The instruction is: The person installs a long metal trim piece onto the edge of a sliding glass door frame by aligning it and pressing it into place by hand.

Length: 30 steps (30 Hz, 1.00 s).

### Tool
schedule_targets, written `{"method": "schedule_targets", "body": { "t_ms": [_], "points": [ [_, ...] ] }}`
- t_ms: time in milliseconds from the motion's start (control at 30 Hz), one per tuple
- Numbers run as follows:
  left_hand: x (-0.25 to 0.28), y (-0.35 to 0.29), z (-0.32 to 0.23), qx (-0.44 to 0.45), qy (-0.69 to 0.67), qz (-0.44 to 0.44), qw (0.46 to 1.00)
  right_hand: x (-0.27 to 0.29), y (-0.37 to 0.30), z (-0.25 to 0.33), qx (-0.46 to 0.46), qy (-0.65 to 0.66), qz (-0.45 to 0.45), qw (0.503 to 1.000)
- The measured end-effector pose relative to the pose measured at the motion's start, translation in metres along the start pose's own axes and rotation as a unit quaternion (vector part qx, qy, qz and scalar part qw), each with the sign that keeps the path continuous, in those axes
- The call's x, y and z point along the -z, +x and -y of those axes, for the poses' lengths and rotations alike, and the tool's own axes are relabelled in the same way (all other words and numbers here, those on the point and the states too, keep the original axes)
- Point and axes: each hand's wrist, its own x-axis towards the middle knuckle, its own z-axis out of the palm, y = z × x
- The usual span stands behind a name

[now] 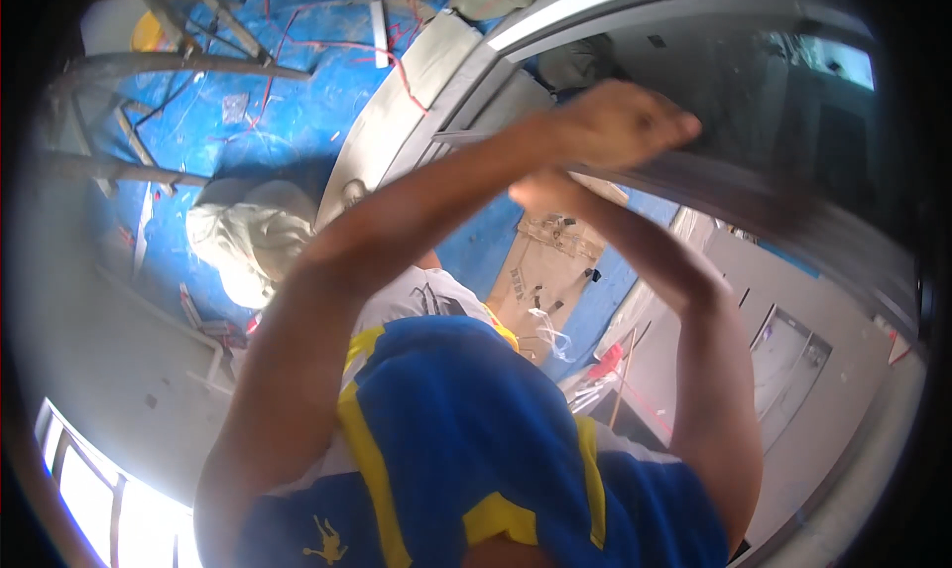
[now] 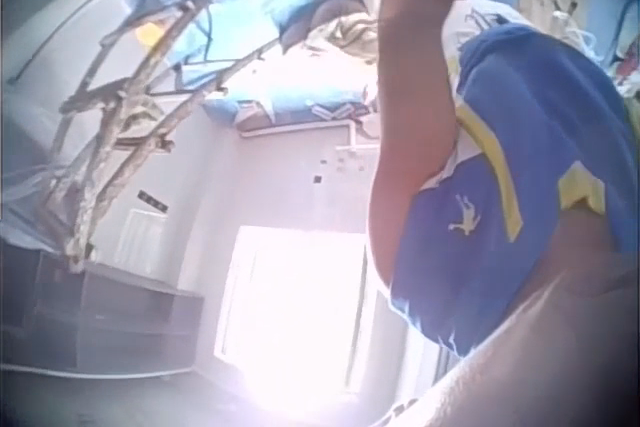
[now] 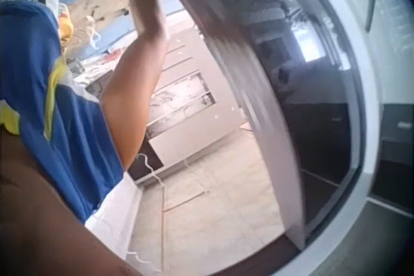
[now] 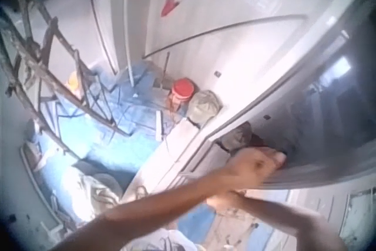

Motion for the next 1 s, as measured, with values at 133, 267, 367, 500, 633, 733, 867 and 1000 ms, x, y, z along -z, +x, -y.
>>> {"method": "schedule_targets", "body": {
  "t_ms": [133, 267, 367, 500, 633, 733, 867, 1000],
  "points": [
    [-0.008, -0.025, 0.017, -0.049, 0.087, -0.059, 0.993, -0.016, 0.022, 0.102, -0.096, 0.394, -0.124, 0.906],
    [-0.006, -0.046, 0.066, -0.028, 0.099, -0.063, 0.993, -0.034, 0.071, 0.005, 0.060, 0.110, 0.151, 0.981],
    [0.005, -0.059, 0.098, 0.023, 0.091, -0.052, 0.994, -0.070, 0.100, -0.031, 0.099, -0.001, 0.228, 0.969],
    [0.018, -0.066, 0.125, -0.027, -0.020, -0.099, 0.995, -0.176, 0.127, 0.052, 0.123, 0.122, 0.266, 0.948],
    [0.021, -0.084, 0.184, 0.044, 0.015, -0.069, 0.997, -0.213, 0.150, 0.084, 0.177, 0.146, 0.274, 0.934],
    [0.022, -0.106, 0.242, 0.090, -0.005, -0.082, 0.993, -0.257, 0.179, -0.032, 0.112, 0.106, 0.202, 0.967],
    [0.031, -0.116, 0.275, 0.091, -0.055, -0.093, 0.990, -0.318, 0.211, -0.078, 0.054, -0.026, 0.220, 0.974],
    [0.043, -0.114, 0.290, 0.119, -0.141, -0.020, 0.983, -0.406, 0.222, 0.013, 0.127, 0.078, 0.243, 0.958]
  ]
}}
